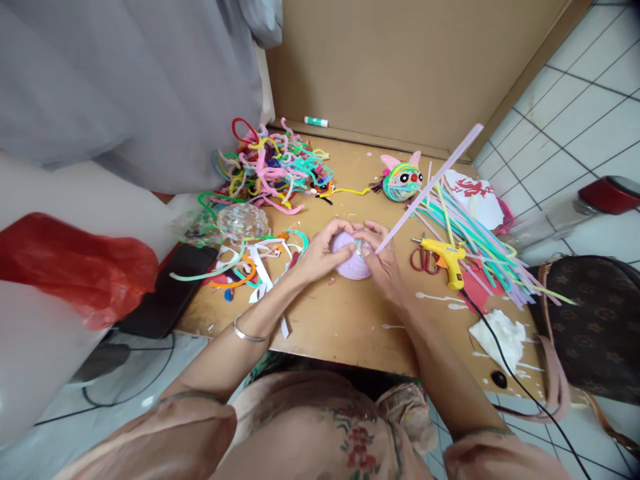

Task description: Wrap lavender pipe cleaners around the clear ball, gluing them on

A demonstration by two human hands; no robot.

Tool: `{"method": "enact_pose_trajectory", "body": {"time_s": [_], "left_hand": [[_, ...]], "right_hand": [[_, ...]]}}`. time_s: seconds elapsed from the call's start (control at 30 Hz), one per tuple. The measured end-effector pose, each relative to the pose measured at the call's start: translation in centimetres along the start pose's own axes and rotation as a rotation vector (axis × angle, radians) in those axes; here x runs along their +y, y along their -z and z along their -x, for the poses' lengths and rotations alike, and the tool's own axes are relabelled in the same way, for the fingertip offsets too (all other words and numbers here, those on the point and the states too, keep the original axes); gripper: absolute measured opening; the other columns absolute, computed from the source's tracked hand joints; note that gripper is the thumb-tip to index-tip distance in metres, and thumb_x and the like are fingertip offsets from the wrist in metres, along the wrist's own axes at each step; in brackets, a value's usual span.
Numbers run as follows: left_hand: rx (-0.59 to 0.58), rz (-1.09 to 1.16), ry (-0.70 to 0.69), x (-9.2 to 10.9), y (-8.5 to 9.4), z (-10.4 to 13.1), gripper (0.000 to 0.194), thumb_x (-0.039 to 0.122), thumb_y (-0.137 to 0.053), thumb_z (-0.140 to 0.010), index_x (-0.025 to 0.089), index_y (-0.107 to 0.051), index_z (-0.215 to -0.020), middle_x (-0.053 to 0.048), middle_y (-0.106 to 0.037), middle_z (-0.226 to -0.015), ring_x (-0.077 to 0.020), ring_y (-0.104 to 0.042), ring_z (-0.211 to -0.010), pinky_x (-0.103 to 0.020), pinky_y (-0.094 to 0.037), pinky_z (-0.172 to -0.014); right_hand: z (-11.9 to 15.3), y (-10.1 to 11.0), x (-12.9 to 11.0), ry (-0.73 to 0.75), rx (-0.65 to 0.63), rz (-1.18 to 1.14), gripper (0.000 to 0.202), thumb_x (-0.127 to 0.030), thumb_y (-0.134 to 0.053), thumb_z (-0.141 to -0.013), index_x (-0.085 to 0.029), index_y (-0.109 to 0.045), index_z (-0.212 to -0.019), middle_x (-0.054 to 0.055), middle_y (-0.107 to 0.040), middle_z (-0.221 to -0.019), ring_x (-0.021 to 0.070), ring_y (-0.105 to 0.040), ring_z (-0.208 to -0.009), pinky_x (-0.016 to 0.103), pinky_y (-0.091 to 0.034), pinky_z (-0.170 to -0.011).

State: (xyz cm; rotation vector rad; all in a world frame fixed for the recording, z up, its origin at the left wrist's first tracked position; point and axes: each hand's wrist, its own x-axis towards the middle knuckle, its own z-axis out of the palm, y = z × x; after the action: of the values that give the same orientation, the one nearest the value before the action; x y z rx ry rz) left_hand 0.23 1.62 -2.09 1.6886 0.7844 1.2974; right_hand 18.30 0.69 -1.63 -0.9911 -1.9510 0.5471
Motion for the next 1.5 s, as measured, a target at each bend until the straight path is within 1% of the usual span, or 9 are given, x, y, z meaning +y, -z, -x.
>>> {"method": "enact_pose_trajectory", "body": {"time_s": [0.27, 0.43, 0.57, 0.77, 1.03, 1.2, 1.33, 1.5], "left_hand": [[0.003, -0.038, -0.004, -0.14, 0.06, -0.06, 0.025, 0.034, -0.064, -0.087, 0.021, -0.052, -0.105, -0.009, -0.066, -0.124, -0.0201, -0.062, -0.115, -0.035, -0.045, -0.103], [0.001, -0.032, -0.023, -0.6, 0.11, -0.08, 0.026, 0.035, -0.064, -0.087, 0.021, -0.054, -0.107, -0.008, -0.066, -0.122, -0.0201, -0.062, -0.114, -0.035, -0.045, -0.102], [0.017, -0.041, -0.012, -0.68, 0.14, -0.12, 0.028, 0.038, -0.065, -0.087, 0.021, -0.054, -0.107, -0.008, -0.066, -0.12, -0.0197, -0.062, -0.112, -0.034, -0.046, -0.1], [0.003, -0.035, -0.008, -0.44, 0.1, -0.05, 0.026, 0.036, -0.064, -0.088, 0.021, -0.053, -0.107, -0.009, -0.065, -0.124, -0.0205, -0.061, -0.115, -0.037, -0.045, -0.103], [0.002, -0.046, 0.028, -0.46, 0.19, 0.05, 0.028, 0.036, -0.063, -0.087, 0.021, -0.052, -0.109, -0.009, -0.064, -0.122, -0.0224, -0.06, -0.116, -0.039, -0.045, -0.104], [-0.016, -0.041, 0.043, -0.37, 0.29, 0.03, 0.029, 0.033, -0.061, -0.086, 0.022, -0.051, -0.111, -0.008, -0.064, -0.118, -0.0221, -0.06, -0.115, -0.037, -0.045, -0.103], [-0.008, -0.025, 0.033, -0.49, 0.27, -0.05, 0.03, 0.031, -0.062, -0.086, 0.022, -0.05, -0.111, -0.007, -0.063, -0.117, -0.0203, -0.06, -0.112, -0.035, -0.045, -0.102], [0.002, 0.015, 0.013, -0.66, 0.09, -0.09, 0.033, 0.032, -0.065, -0.084, 0.021, -0.05, -0.111, -0.008, -0.063, -0.121, -0.0195, -0.061, -0.111, -0.033, -0.047, -0.098]], "right_hand": [[-0.16, -0.06, -0.02, 0.029, 0.012, -0.035, 0.035, -0.046, -0.038, -0.1, -0.031, -0.065, -0.118, 0.006, -0.057, -0.134, 0.0272, -0.047, -0.135, 0.054, -0.034, -0.116], [-0.17, -0.2, 0.08, 0.012, 0.023, -0.064, 0.035, -0.046, -0.038, -0.1, -0.03, -0.064, -0.118, 0.006, -0.058, -0.131, 0.0273, -0.048, -0.133, 0.053, -0.036, -0.114], [-0.17, -0.3, 0.24, 0.014, 0.028, -0.087, 0.035, -0.048, -0.04, -0.1, -0.03, -0.064, -0.117, 0.006, -0.059, -0.129, 0.0269, -0.05, -0.131, 0.053, -0.037, -0.114], [-0.16, -0.43, 0.49, 0.017, 0.044, -0.104, 0.032, -0.045, -0.042, -0.099, -0.031, -0.064, -0.117, 0.006, -0.057, -0.129, 0.0269, -0.05, -0.131, 0.053, -0.037, -0.113], [-0.07, -0.45, 0.31, -0.005, 0.043, -0.109, 0.031, -0.043, -0.042, -0.098, -0.031, -0.064, -0.117, 0.007, -0.057, -0.129, 0.0267, -0.049, -0.131, 0.052, -0.037, -0.113], [-0.23, -0.4, 0.28, -0.007, 0.042, -0.135, 0.03, -0.042, -0.043, -0.097, -0.03, -0.064, -0.115, 0.006, -0.059, -0.128, 0.0263, -0.051, -0.13, 0.051, -0.037, -0.113], [-0.26, -0.41, 0.1, -0.01, 0.052, -0.158, 0.031, -0.04, -0.045, -0.096, -0.028, -0.062, -0.119, 0.007, -0.059, -0.128, 0.0259, -0.05, -0.129, 0.049, -0.037, -0.114], [0.11, -0.64, -0.05, -0.091, 0.103, -0.189, 0.036, -0.04, -0.047, -0.094, -0.026, -0.055, -0.126, 0.009, -0.059, -0.129, 0.0257, -0.053, -0.124, 0.049, -0.041, -0.111]]}}
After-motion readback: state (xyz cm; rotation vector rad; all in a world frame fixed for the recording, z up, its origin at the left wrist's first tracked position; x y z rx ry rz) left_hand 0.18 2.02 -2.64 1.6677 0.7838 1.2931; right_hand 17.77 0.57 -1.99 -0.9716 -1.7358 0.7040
